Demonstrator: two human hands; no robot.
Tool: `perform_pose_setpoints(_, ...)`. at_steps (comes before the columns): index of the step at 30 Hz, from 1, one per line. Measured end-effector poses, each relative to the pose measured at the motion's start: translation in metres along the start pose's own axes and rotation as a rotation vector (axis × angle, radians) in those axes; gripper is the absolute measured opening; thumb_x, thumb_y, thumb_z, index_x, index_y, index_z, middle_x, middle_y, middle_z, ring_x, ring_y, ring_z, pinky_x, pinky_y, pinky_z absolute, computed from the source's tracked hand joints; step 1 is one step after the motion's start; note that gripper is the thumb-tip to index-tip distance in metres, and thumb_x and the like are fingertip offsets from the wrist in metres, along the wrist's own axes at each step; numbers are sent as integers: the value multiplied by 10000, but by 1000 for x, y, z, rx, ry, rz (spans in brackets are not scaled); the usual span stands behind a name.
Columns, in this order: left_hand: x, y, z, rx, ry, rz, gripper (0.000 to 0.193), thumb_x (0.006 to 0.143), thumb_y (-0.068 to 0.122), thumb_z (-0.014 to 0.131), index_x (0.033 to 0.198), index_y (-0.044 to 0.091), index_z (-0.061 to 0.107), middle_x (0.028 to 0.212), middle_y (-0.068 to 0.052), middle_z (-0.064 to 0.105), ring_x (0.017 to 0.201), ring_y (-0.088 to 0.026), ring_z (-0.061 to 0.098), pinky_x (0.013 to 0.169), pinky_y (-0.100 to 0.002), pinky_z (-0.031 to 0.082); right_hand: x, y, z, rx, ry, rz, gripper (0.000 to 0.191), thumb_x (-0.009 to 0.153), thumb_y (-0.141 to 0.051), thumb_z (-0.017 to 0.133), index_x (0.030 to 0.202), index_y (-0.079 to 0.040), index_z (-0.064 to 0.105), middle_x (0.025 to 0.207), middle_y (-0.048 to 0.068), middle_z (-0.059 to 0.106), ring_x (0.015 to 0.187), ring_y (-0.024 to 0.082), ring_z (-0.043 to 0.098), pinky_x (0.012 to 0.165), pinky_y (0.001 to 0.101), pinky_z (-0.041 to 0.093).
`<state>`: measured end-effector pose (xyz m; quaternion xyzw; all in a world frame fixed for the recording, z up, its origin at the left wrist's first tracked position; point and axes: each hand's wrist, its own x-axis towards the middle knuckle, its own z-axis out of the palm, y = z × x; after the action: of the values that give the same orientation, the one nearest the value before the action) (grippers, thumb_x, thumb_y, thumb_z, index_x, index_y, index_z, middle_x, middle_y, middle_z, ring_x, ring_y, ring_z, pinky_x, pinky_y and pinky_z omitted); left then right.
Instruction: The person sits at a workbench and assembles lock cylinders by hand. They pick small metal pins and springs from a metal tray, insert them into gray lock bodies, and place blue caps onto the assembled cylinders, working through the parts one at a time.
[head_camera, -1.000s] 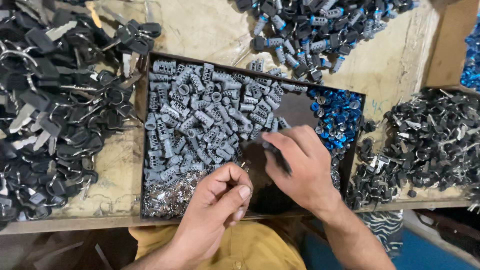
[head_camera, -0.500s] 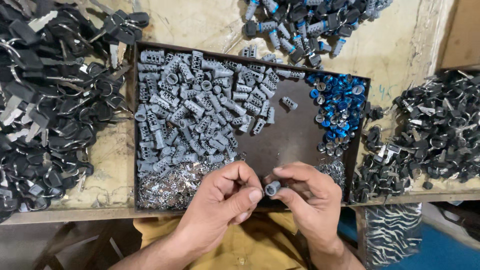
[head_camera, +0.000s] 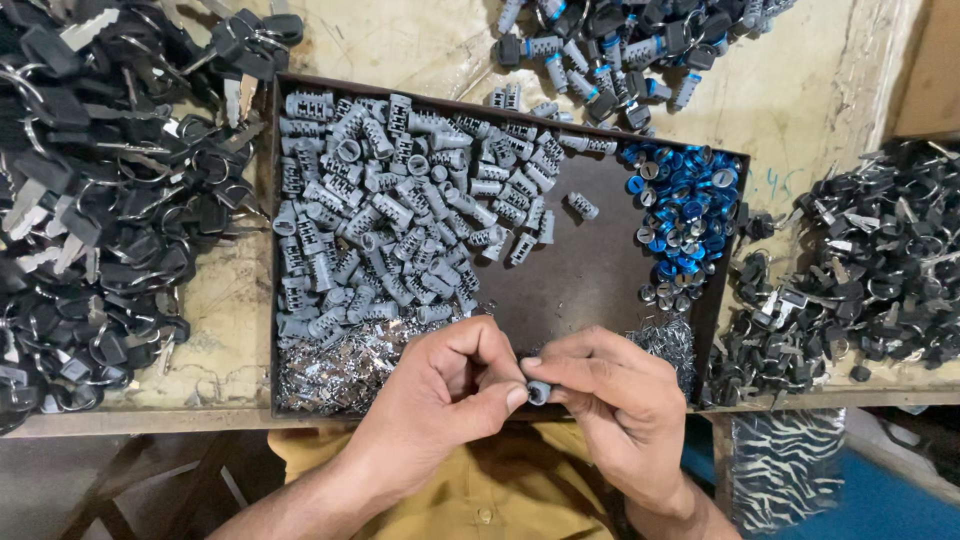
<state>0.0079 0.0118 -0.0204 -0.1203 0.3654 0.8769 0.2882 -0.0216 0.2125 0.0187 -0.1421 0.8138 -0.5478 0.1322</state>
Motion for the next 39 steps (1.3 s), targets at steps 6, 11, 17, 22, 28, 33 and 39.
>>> perform_pose_setpoints(6, 2, -4, 6, 179, 110, 185, 195, 878, -19, 696, 849, 68, 523, 771, 58, 482, 680, -18, 403, 589, -214, 359, 5, -14, 1, -196, -12, -158, 334, 783, 132, 673, 1078, -9, 738, 957, 99, 719, 803, 136, 718, 677, 235, 565)
perform_pose_setpoints(11, 3, 3, 3, 78, 85, 81, 134, 933, -37, 687, 871, 27, 586, 767, 18, 559, 644, -38, 488, 544, -225, 410, 7, -16, 1, -215, 18, -66, 302, 777, 105, 732, 1054, -15, 749, 914, 85, 721, 728, 121, 692, 603, 222, 518)
perform_pose_setpoints(17, -4, 8, 8, 806, 245, 578, 71, 867, -47, 724, 924, -7, 710, 877, -78, 735, 656, -121, 731, 551, -235, 588, 2, -4, 5, -147, 56, -42, 318, 775, 69, 785, 1080, -14, 759, 925, 88, 742, 719, 120, 700, 598, 217, 525)
perform_pose_setpoints(22, -4, 6, 18, 1076, 295, 840, 181, 814, -45, 766, 978, -3, 701, 963, -109, 697, 817, -244, 740, 696, -303, 607, -5, 7, 5, -102, 88, -96, 297, 786, 25, 818, 1071, -10, 740, 921, 92, 744, 764, 140, 732, 649, 231, 568)
perform_pose_setpoints(28, -1, 10, 17, 1085, 134, 848, 235, 820, -62, 755, 1044, -22, 700, 987, -125, 669, 783, -235, 703, 636, -306, 557, -5, 9, 14, -140, 176, -158, 285, 758, -62, 862, 985, -9, 698, 900, 108, 725, 758, 189, 724, 663, 260, 566)
perform_pose_setpoints(33, -3, 10, 15, 1002, 231, 729, 176, 805, -35, 740, 963, 9, 675, 947, -102, 668, 756, -213, 687, 663, -283, 550, 27, 10, -22, -215, -192, -198, 368, 707, -175, 897, 982, -16, 711, 959, 103, 717, 875, 225, 731, 740, 306, 581)
perform_pose_setpoints(39, -6, 7, 14, 855, 338, 552, 143, 739, -37, 635, 876, 4, 634, 804, -77, 602, 600, -195, 586, 559, -279, 469, 85, 26, -69, -1022, 212, -229, 219, 781, -63, 871, 965, -85, 755, 920, 115, 618, 867, 316, 631, 744, 416, 487)
